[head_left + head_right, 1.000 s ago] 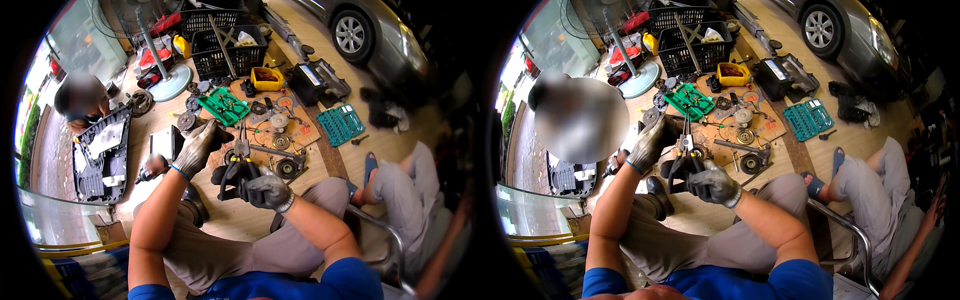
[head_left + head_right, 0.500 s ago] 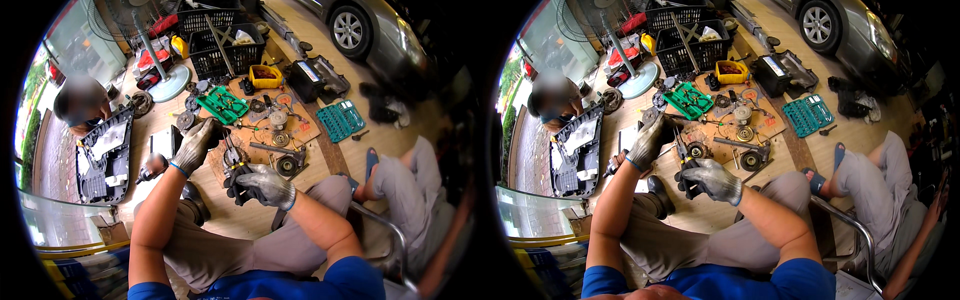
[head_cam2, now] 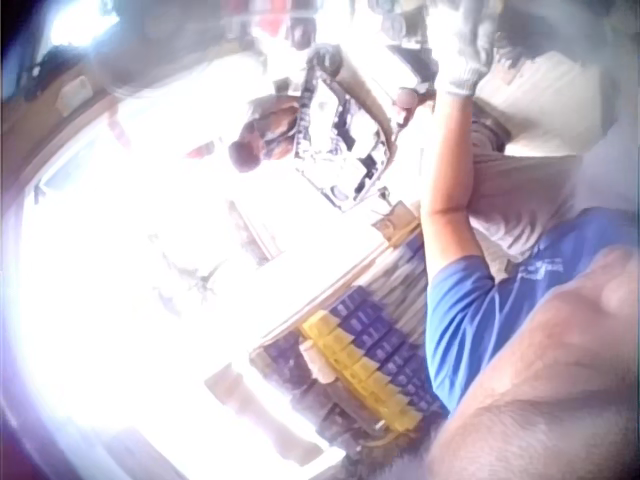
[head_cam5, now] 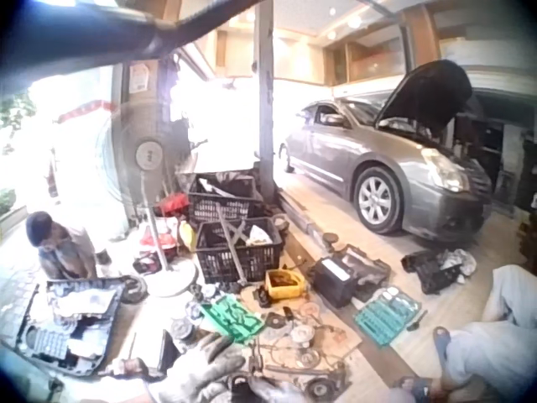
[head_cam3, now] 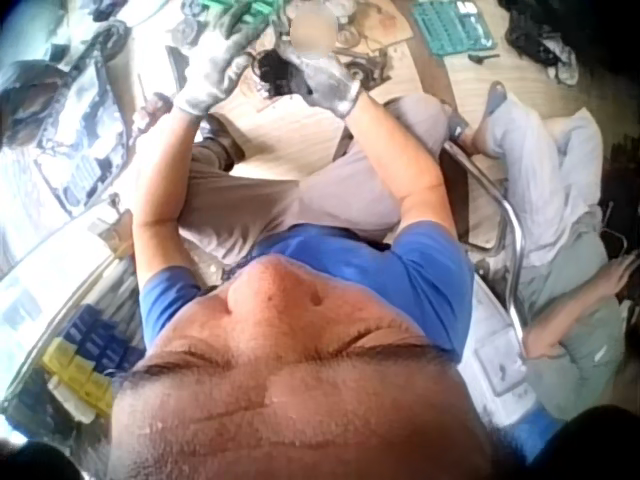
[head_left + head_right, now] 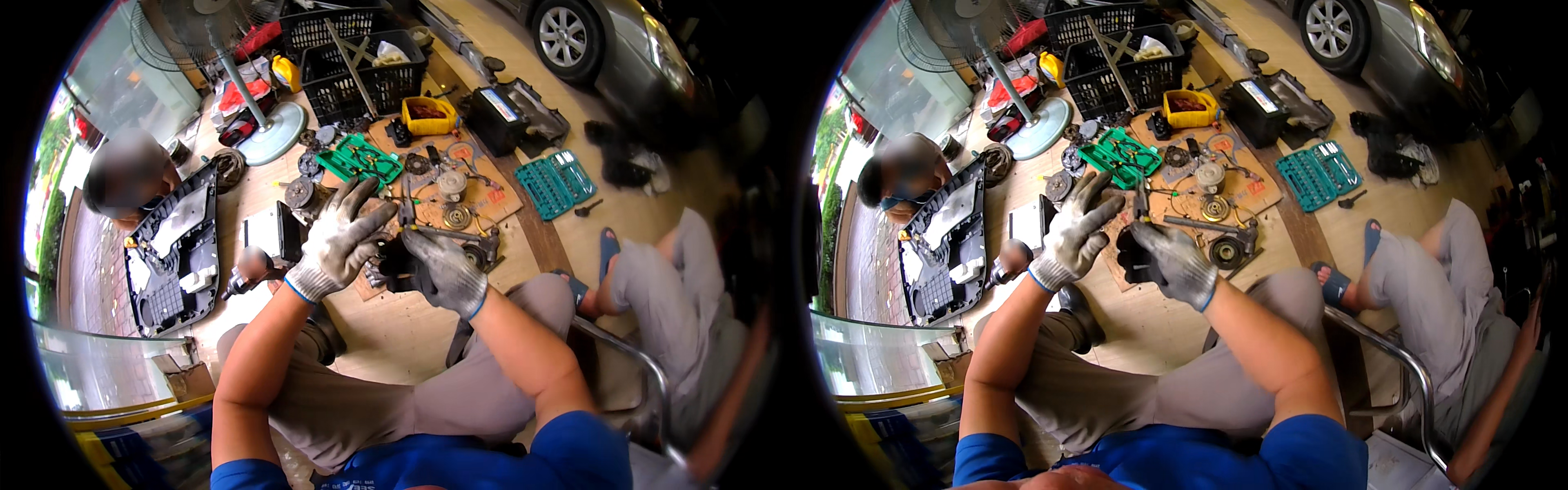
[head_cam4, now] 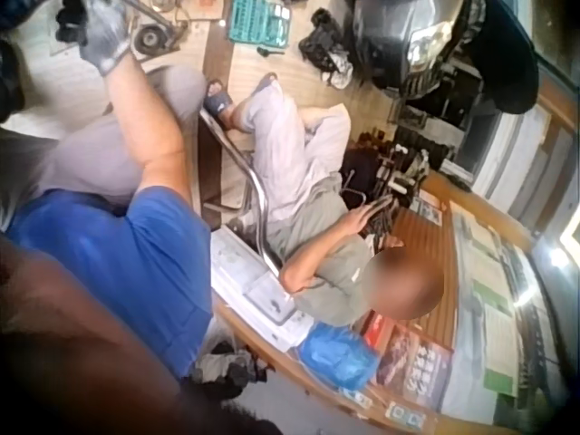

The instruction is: The person disassembles an automotive component, removing a metal plate and extracting internal parts including a copper coil using a pair of pliers and a socket wrench.

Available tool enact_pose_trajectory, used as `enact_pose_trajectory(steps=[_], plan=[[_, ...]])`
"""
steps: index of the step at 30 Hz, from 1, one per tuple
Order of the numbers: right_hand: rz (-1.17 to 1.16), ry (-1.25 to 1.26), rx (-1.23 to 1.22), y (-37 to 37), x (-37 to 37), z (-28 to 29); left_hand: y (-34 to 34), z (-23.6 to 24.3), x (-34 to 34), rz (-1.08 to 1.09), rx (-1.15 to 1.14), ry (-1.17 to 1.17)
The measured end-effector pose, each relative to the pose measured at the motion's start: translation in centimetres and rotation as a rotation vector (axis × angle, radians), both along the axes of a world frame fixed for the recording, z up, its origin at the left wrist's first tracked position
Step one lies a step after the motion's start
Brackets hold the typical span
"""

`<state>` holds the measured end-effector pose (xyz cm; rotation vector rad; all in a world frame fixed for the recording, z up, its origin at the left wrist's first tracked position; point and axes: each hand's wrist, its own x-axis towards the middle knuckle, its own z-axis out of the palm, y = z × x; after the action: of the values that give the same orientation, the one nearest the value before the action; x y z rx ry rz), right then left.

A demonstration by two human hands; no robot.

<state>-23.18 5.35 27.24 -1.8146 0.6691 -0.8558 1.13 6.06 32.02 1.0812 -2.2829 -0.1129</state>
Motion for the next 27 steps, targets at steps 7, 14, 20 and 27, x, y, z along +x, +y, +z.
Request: enact_pose_trajectory(steps=[7,14,20,27], plan=[[0.059,0.012,-0.234,0.1,-1.0,0.5,0.9,1.1,-1.4,-0.004,-0.158,-0.227],[-0.043,0.186,-0.584,-0.1,-1.6,2.0,1.3,0.4,-1.9,0.029,-0.123,-0.265],[-0.112,-0.434,0.873,0.6,-0.7,2.5,1.5,-0.8,-2.2,0.242,0.404,-0.078],[-0.240,-0.383,0.696,0.2,0.2,1.2,1.2,-2.4,0.3,0.074,0.997,0.445]])
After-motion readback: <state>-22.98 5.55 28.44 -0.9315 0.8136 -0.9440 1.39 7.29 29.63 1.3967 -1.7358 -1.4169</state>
